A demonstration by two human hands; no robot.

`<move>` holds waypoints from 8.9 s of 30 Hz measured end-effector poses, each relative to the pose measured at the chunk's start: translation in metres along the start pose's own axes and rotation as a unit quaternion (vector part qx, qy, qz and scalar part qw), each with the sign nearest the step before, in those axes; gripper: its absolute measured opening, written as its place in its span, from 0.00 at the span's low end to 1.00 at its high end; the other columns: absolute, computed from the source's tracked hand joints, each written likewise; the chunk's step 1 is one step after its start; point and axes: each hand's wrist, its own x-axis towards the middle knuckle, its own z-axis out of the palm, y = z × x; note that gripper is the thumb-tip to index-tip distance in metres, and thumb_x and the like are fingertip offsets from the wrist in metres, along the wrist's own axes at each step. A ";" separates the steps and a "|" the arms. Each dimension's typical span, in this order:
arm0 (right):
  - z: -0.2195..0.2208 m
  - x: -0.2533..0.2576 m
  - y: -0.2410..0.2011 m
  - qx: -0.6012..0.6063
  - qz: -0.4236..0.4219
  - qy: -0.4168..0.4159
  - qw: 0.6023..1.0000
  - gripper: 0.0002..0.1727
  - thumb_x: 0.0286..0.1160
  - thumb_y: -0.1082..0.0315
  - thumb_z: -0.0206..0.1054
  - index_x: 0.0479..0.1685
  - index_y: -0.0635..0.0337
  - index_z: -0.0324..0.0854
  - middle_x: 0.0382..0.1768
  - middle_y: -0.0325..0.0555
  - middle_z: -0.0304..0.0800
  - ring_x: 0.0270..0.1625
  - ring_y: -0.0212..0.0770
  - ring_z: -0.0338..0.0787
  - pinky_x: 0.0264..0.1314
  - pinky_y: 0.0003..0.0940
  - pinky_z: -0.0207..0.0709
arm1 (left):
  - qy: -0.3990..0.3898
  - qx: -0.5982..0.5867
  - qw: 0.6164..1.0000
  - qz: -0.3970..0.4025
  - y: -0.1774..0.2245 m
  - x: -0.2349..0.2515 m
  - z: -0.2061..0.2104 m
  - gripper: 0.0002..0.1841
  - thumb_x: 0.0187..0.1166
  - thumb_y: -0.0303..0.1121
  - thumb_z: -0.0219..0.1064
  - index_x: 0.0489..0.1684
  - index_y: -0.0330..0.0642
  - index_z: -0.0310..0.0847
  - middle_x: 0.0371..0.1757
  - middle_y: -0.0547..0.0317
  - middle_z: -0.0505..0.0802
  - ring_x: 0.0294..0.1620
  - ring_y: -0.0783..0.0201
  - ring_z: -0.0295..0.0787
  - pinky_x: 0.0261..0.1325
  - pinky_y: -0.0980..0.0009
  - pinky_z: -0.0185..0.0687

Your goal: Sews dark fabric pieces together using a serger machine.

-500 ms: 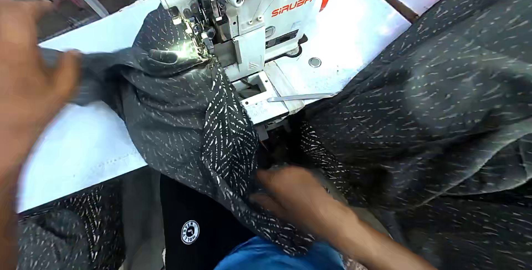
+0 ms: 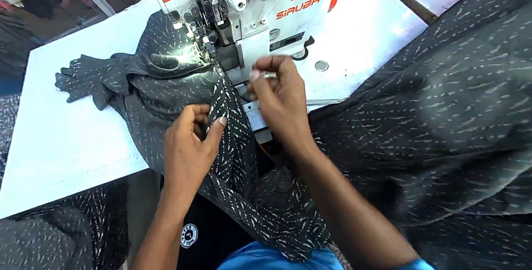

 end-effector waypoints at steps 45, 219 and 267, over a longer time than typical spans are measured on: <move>0.049 -0.017 -0.006 0.192 0.124 -0.133 0.964 0.12 0.86 0.64 0.66 0.39 0.65 0.86 0.23 0.46 0.86 0.23 0.37 0.84 0.26 0.34 0.78 | 0.119 0.171 0.963 0.173 0.028 0.066 -0.015 0.11 0.85 0.39 0.68 0.48 0.44 0.94 0.42 0.52 0.87 0.42 0.59 0.83 0.46 0.63 0.76; -0.004 -0.039 0.007 0.062 -0.015 -0.225 0.972 0.12 0.90 0.67 0.55 0.37 0.58 0.80 0.16 0.33 0.69 0.15 0.27 0.66 0.15 0.21 0.58 | -0.052 0.125 0.939 0.316 -0.005 0.089 -0.038 0.19 0.90 0.27 0.50 0.63 0.42 0.89 0.59 0.47 0.88 0.64 0.52 0.82 0.69 0.58 0.75; 0.002 -0.046 0.005 0.098 0.029 -0.229 0.968 0.09 0.85 0.71 0.59 0.43 0.63 0.85 0.19 0.36 0.79 0.19 0.27 0.75 0.20 0.23 0.68 | 0.141 -0.008 0.977 0.157 0.015 -0.047 0.019 0.09 0.74 0.29 0.74 0.47 0.37 0.92 0.43 0.59 0.87 0.27 0.80 0.76 0.25 0.87 0.71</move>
